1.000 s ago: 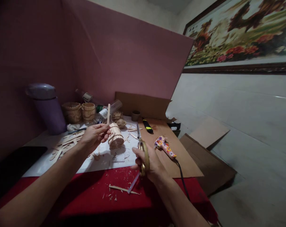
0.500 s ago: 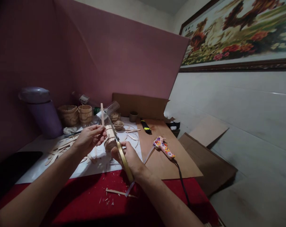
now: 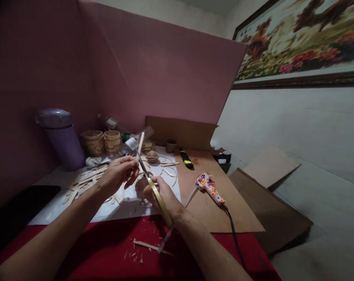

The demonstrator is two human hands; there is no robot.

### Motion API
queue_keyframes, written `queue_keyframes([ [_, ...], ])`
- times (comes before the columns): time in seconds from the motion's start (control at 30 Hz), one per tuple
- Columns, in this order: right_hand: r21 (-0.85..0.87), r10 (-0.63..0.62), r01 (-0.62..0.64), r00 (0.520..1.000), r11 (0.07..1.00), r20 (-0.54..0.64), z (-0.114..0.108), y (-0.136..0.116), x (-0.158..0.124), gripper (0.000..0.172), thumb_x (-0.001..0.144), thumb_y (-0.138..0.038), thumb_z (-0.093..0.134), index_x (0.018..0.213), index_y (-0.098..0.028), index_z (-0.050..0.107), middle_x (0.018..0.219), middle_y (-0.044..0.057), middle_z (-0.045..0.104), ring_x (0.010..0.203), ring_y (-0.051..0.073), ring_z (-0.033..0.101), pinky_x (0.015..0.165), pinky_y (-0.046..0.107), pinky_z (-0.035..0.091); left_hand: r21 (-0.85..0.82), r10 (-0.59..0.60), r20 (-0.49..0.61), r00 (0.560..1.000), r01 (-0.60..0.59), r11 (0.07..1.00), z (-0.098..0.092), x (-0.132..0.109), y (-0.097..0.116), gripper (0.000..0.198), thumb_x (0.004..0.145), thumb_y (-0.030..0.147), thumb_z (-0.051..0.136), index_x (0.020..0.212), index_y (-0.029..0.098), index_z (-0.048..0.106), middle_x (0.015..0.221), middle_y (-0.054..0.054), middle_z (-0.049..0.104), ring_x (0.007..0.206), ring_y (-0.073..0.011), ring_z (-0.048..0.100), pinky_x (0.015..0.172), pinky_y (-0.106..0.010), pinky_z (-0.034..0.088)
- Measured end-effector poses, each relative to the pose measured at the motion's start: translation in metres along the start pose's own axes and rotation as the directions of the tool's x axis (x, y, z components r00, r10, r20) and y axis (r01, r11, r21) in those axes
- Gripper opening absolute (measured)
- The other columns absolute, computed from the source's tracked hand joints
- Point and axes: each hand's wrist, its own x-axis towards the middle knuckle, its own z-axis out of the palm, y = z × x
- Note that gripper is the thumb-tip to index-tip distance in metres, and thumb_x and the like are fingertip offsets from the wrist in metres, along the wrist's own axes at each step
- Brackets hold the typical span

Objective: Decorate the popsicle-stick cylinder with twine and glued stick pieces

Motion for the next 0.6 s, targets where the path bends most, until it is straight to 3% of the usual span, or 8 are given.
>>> queue_keyframes([
  [0.2,0.087,-0.004,-0.003,0.997,0.996,0.080,-0.005,-0.002,-0.009,0.077,0.055,-0.083,0.068,0.097,-0.021,0.046,0.074,-0.003,0.054,0.052,0.007,0.038,0.043,0.019,0.027,0.033,0.010,0.041,0.999,-0.012,0.999,0.003,-0.004,0.002,0.028,0.078,0.037,0.067,0.065,0.016,0.054,0.051,0.001,0.055,0.034,-0.0082,0.044,0.028,-0.018,0.028],
  [0.6,0.119,0.014,-0.023,0.997,0.993,0.069,0.000,0.008,-0.008,0.068,0.063,-0.079,0.066,0.096,-0.023,0.045,0.073,-0.005,0.051,0.052,0.007,0.036,0.045,0.019,0.028,0.025,0.038,0.026,0.999,-0.039,0.999,0.008,-0.003,-0.007,0.032,0.076,0.044,0.070,0.067,0.017,0.055,0.054,-0.001,0.059,0.034,-0.0091,0.046,0.031,-0.021,0.036],
])
